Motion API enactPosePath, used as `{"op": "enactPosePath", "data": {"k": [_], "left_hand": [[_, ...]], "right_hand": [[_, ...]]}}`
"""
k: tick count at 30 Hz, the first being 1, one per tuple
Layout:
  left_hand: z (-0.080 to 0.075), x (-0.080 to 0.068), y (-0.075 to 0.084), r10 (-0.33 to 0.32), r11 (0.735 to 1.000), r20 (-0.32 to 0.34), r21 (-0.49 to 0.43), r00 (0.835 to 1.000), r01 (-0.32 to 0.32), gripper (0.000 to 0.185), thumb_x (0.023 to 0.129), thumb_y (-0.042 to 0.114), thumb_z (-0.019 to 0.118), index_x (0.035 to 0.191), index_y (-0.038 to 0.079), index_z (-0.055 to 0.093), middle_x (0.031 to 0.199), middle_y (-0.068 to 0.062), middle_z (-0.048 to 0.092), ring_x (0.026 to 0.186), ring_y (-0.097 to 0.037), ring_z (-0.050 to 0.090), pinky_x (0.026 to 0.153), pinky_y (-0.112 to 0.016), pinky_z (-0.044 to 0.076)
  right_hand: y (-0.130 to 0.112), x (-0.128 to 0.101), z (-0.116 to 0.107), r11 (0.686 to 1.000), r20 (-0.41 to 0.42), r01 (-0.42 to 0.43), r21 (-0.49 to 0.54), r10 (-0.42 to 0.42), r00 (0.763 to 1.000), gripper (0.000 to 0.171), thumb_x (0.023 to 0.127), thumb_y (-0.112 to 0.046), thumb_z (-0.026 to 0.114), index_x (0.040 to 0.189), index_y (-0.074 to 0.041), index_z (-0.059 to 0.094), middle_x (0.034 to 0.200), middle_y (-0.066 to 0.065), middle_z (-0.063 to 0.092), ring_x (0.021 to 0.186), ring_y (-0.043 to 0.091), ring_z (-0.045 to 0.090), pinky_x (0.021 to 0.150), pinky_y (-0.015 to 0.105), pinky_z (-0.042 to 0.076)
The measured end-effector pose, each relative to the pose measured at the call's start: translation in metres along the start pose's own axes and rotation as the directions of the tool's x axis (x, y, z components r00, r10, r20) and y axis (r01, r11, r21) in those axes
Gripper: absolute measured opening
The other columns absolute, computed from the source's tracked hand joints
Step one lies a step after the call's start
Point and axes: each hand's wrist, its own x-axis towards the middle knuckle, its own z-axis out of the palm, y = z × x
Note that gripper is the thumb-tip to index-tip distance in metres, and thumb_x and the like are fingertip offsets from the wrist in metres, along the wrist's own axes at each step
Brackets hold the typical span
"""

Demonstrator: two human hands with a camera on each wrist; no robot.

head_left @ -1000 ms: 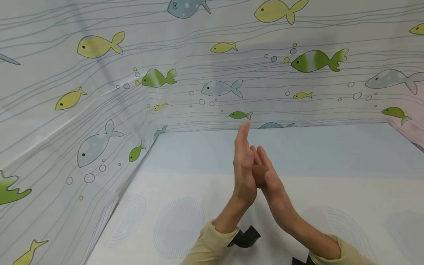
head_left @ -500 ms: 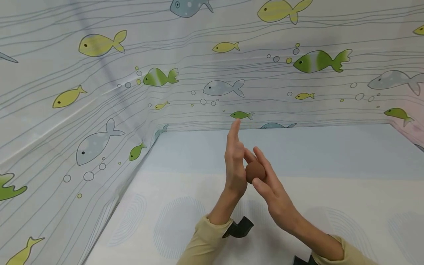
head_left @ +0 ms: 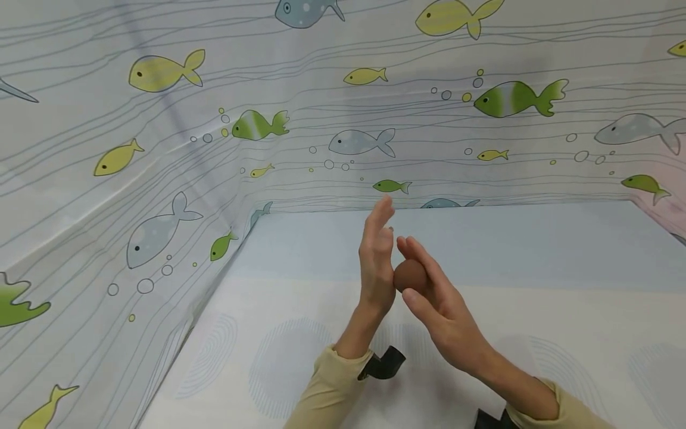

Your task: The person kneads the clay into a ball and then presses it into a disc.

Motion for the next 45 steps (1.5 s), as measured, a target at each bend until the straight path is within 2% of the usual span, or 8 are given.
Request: {"op": "enactPosePath", "data": {"k": [6,14,18,23,32,35,42,45], "left_hand": [[-0.001,0.0,-0.003,-0.005,1.0,0.001,0.026,1.0,0.005,0.05,0.098,0.033,0.038,0.142,0.012,0.051,0.142,0.002,0.054,0.129,-0.024,0.051,0.1,-0.048,0.044],[-0.002,0.001,-0.008,0.028,0.996,-0.001,0.082,1.0,-0.028,0.043,0.098,0.029,0.044,0.134,0.011,0.058,0.134,-0.003,0.058,0.121,-0.022,0.055,0.095,-0.043,0.048],[-0.003,0.002,-0.012,0.047,0.992,-0.015,0.114,0.999,-0.045,0.04,0.098,0.028,0.047,0.132,0.011,0.06,0.13,-0.005,0.06,0.119,-0.023,0.056,0.092,-0.042,0.05],[-0.004,0.003,-0.016,0.063,0.984,-0.024,0.169,0.998,-0.058,0.035,0.098,0.025,0.05,0.128,0.011,0.063,0.126,-0.007,0.06,0.116,-0.023,0.056,0.091,-0.042,0.05],[-0.006,0.003,-0.024,0.072,0.937,-0.013,0.343,0.997,-0.064,0.03,0.097,0.021,0.053,0.124,0.014,0.065,0.123,-0.001,0.061,0.114,-0.017,0.055,0.089,-0.035,0.049],[-0.006,0.003,-0.026,0.084,0.92,-0.007,0.386,0.996,-0.075,0.028,0.096,0.018,0.055,0.12,0.013,0.067,0.121,0.0,0.062,0.115,-0.015,0.055,0.088,-0.034,0.049],[-0.007,0.002,-0.03,0.077,0.895,0.001,0.44,0.997,-0.07,0.026,0.094,0.015,0.056,0.117,0.013,0.069,0.119,-0.001,0.063,0.114,-0.016,0.056,0.086,-0.041,0.051],[-0.007,0.001,-0.033,0.068,0.886,0.004,0.459,0.998,-0.062,0.026,0.094,0.015,0.055,0.116,0.012,0.069,0.118,-0.001,0.063,0.115,-0.016,0.056,0.087,-0.041,0.052]], "right_hand": [[0.001,0.003,-0.005,0.99,-0.003,0.051,-0.133,-0.052,0.999,0.068,0.096,0.01,0.048,0.157,-0.011,0.027,0.157,0.008,0.035,0.135,0.018,0.043,0.109,0.02,0.036],[0.005,0.006,-0.01,0.975,-0.017,0.053,-0.215,-0.058,0.998,0.067,0.094,0.011,0.053,0.155,-0.01,0.032,0.118,0.006,0.054,0.099,0.015,0.053,0.097,0.022,0.045],[0.008,0.007,-0.011,0.97,-0.02,0.075,-0.232,-0.082,0.996,0.067,0.093,0.012,0.054,0.154,-0.009,0.034,0.117,0.007,0.055,0.098,0.015,0.053,0.095,0.022,0.045],[0.011,0.01,-0.013,0.962,-0.035,0.074,-0.264,-0.086,0.996,0.068,0.092,0.012,0.057,0.153,-0.01,0.037,0.134,0.008,0.053,0.104,0.015,0.053,0.097,0.018,0.044],[0.024,0.014,-0.024,0.94,-0.073,-0.042,-0.34,0.018,0.997,0.062,0.094,0.005,0.059,0.151,-0.011,0.041,0.12,0.004,0.057,0.097,0.012,0.053,0.093,0.014,0.044],[0.029,0.015,-0.03,0.928,-0.089,-0.088,-0.362,0.059,0.994,0.059,0.095,0.003,0.059,0.151,-0.01,0.041,0.127,0.005,0.056,0.099,0.012,0.053,0.094,0.014,0.043],[0.045,0.017,-0.043,0.889,-0.099,-0.235,-0.394,0.213,0.972,0.058,0.098,-0.005,0.057,0.152,-0.006,0.037,0.149,0.013,0.044,0.121,0.022,0.049,0.107,0.055,0.038],[0.053,0.018,-0.05,0.853,-0.1,-0.292,-0.434,0.276,0.956,0.058,0.099,-0.007,0.057,0.152,-0.004,0.036,0.14,0.014,0.05,0.114,0.025,0.05,0.105,0.058,0.038]]}}
